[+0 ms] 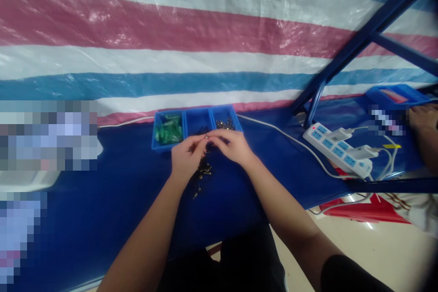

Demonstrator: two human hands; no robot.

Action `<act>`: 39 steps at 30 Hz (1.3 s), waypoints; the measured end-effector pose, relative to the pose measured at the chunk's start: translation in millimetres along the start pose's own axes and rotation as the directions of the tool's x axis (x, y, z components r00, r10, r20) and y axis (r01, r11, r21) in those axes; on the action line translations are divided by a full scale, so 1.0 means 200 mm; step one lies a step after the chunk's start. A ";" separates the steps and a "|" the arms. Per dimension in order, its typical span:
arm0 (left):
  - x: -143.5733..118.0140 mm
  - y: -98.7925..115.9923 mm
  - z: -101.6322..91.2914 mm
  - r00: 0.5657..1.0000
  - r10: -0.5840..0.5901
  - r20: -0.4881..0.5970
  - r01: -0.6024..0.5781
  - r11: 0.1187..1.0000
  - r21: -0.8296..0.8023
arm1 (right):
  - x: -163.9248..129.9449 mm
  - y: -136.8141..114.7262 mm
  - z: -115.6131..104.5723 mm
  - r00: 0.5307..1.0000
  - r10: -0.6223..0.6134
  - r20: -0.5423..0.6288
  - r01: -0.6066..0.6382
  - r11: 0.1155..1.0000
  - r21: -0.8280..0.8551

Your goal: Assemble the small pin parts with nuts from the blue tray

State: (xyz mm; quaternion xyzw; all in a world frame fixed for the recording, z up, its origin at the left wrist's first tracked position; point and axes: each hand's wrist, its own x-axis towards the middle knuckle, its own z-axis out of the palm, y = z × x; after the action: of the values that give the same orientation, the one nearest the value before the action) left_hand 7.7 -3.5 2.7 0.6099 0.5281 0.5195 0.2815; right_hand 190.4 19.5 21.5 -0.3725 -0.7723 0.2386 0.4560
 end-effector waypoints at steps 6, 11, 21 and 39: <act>0.00 0.00 -0.01 1.000 0.025 0.015 -0.025 0.999 0.036 | 0.00 0.00 0.00 1.000 0.018 0.006 -0.018 0.998 -0.057; 0.00 0.01 -0.01 1.000 0.015 0.022 -0.016 0.999 0.049 | 0.00 -0.01 -0.02 0.998 -0.035 -0.060 0.031 0.998 -0.058; 0.00 0.02 -0.01 0.999 0.043 0.026 -0.044 0.998 0.041 | 0.01 0.00 -0.02 0.999 -0.005 -0.041 0.004 0.999 -0.041; 0.00 0.02 -0.01 0.999 0.038 0.022 -0.039 0.998 0.055 | 0.01 -0.02 -0.03 0.993 0.087 0.082 -0.086 0.996 -0.015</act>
State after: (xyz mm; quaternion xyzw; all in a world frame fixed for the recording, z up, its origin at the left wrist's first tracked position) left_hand 7.9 -6.0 7.5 0.6329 0.5276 0.5036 0.2599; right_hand 194.0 18.5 29.1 -0.3982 -0.7748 0.2689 0.4108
